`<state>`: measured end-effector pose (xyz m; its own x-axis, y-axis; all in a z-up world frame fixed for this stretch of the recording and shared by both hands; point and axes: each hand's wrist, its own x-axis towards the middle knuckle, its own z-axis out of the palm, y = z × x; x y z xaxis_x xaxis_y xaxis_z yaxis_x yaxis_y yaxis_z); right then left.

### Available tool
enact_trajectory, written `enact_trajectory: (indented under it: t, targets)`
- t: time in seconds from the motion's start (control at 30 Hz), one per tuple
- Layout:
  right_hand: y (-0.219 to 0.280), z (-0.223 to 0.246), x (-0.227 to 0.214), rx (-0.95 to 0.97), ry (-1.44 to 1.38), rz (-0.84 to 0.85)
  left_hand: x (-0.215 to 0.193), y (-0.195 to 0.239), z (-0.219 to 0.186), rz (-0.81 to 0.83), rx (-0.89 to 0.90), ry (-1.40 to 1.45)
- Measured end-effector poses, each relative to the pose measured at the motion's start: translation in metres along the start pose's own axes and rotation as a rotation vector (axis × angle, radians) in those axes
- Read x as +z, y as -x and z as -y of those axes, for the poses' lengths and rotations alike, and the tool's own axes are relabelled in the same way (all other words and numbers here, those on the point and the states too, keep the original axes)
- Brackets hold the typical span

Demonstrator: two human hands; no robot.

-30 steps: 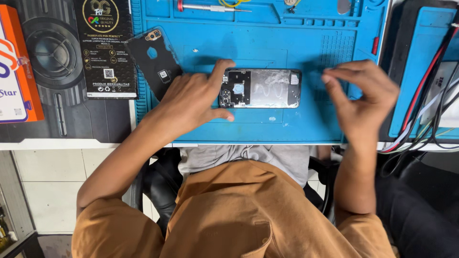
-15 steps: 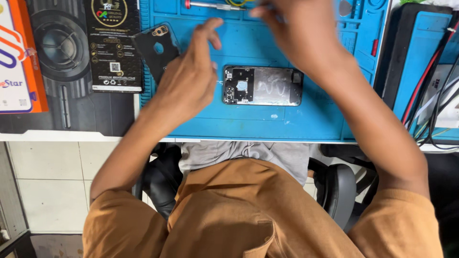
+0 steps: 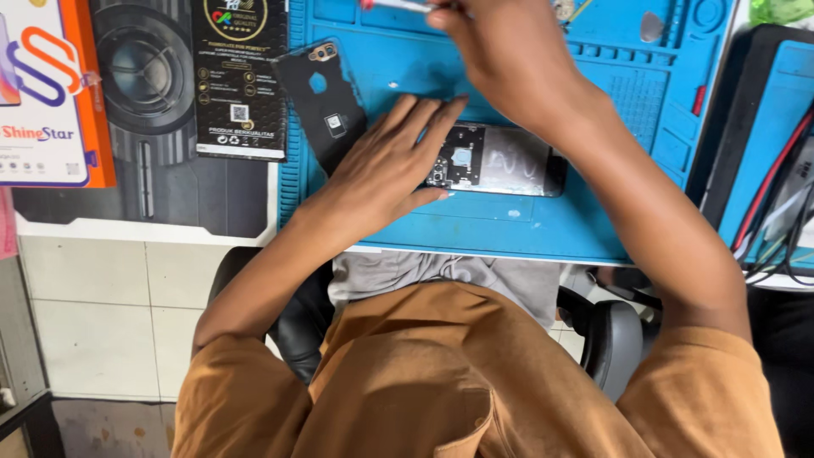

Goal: The person sprays a cleaning agent onto the internal components of a disassembled mobile phone and then uses a small screwdriver to carefully scrape and clean the motherboard area. The person handles the phone and tools on a blue work mat.

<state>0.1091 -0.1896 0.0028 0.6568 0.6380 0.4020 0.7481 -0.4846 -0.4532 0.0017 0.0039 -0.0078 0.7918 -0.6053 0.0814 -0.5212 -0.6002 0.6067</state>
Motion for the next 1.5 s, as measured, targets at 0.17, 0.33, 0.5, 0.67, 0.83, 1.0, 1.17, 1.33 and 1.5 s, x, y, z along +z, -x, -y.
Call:
enact_trajectory:
  t: [0.17,0.33,0.5,0.67,0.83,1.0,1.17,1.33,1.5]
  targets:
    - [0.037,0.028,-0.036,0.191,-0.375,-0.069,0.001,0.0,0.006,-0.027,0.035,0.122]
    - [0.08,0.053,-0.028,0.299,-0.339,-0.143,-0.001,-0.004,0.002,-0.012,-0.021,0.246]
    - [0.103,0.045,-0.017,0.276,-0.408,-0.169,-0.002,-0.002,0.003,0.001,-0.025,0.234]
    - [0.108,0.04,-0.011,0.244,-0.395,-0.138,-0.009,-0.005,0.001,0.019,-0.027,0.213]
    - [0.106,0.041,-0.011,0.181,-0.35,-0.107,-0.038,0.02,0.001,-0.131,-0.146,-0.028]
    - [0.095,0.043,-0.016,0.049,-0.29,-0.094,-0.046,0.055,-0.005,-0.258,-0.764,-0.095]
    - [0.087,0.061,-0.026,0.01,-0.127,-0.174,-0.018,0.058,-0.011,-0.368,-0.582,-0.1]
    - [0.079,0.07,-0.032,0.036,-0.115,-0.215,-0.02,0.055,-0.01,-0.309,-0.447,-0.091]
    - [0.071,0.063,-0.034,-0.045,-0.392,-0.104,-0.033,0.057,-0.007,-0.113,-0.341,-0.101]
